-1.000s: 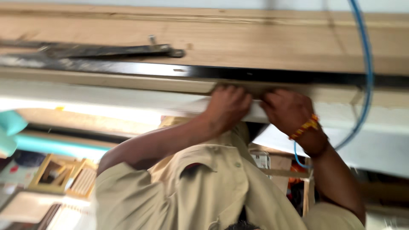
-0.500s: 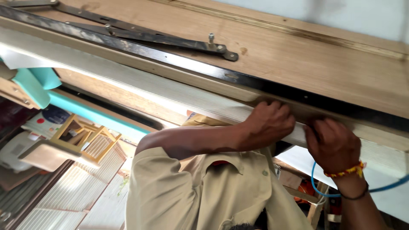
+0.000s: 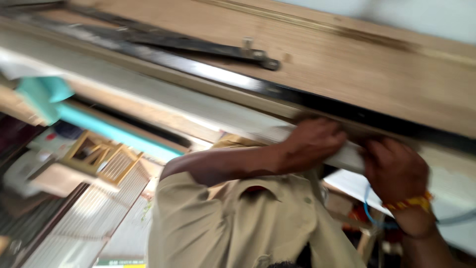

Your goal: The person uses a pneumatic nail gun to attach a white decorative molding strip to the edge of a wooden workbench. They hold the molding in place with one hand while firing the nail gun with the other, working along the length of the bench.

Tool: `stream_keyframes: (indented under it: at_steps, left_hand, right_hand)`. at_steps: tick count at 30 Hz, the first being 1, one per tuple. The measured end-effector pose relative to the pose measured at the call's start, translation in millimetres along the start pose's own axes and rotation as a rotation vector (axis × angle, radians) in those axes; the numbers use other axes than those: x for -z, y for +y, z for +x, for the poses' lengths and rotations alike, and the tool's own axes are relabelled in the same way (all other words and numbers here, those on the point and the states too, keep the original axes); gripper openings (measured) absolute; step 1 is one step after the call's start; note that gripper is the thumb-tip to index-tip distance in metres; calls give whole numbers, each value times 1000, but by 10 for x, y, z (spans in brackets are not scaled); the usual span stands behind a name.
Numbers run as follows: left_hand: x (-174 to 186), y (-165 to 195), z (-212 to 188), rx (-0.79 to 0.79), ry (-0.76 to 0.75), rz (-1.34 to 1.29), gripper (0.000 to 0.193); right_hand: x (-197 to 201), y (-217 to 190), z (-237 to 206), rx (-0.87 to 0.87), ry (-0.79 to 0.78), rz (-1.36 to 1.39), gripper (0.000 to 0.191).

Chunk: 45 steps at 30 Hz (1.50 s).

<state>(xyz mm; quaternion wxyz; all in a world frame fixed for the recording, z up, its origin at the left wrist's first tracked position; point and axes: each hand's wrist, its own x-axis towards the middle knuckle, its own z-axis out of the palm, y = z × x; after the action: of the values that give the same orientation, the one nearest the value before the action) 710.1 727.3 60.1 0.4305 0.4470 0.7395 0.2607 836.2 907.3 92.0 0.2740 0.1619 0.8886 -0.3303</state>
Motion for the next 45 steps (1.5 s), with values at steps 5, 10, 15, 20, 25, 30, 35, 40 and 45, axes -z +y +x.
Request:
stream_keyframes:
  at_steps: [5, 10, 15, 20, 25, 30, 35, 40, 45]
  left_hand:
    - [16, 56, -64, 25, -112, -56, 16]
    - [159, 158, 2, 0, -165, -63, 18]
    - [209, 207, 69, -34, -155, -6, 19]
    - [184, 191, 51, -70, -177, 70, 23]
    - [166, 201, 61, -92, -213, 158, 21]
    - [166, 213, 68, -93, -205, 169, 20]
    - [157, 248, 82, -55, -298, 177, 12]
    - [155, 285, 118, -56, -309, 180, 17]
    - [149, 323, 149, -50, -352, 230, 16]
  right_hand:
    - [-19, 19, -108, -25, 64, 63, 15]
    - [125, -21, -126, -36, 57, 58, 13]
    - [190, -17, -79, -24, 30, 85, 17]
    - [148, -7, -85, -1, 41, 51, 20]
    - [157, -44, -101, -7, 60, 47, 25]
    - [252, -18, -216, -35, 84, 88, 30]
    - [517, 298, -604, -274, 246, 236, 15]
    - [517, 495, -925, -480, 353, 234, 16]
    - [429, 505, -1018, -480, 333, 212, 17]
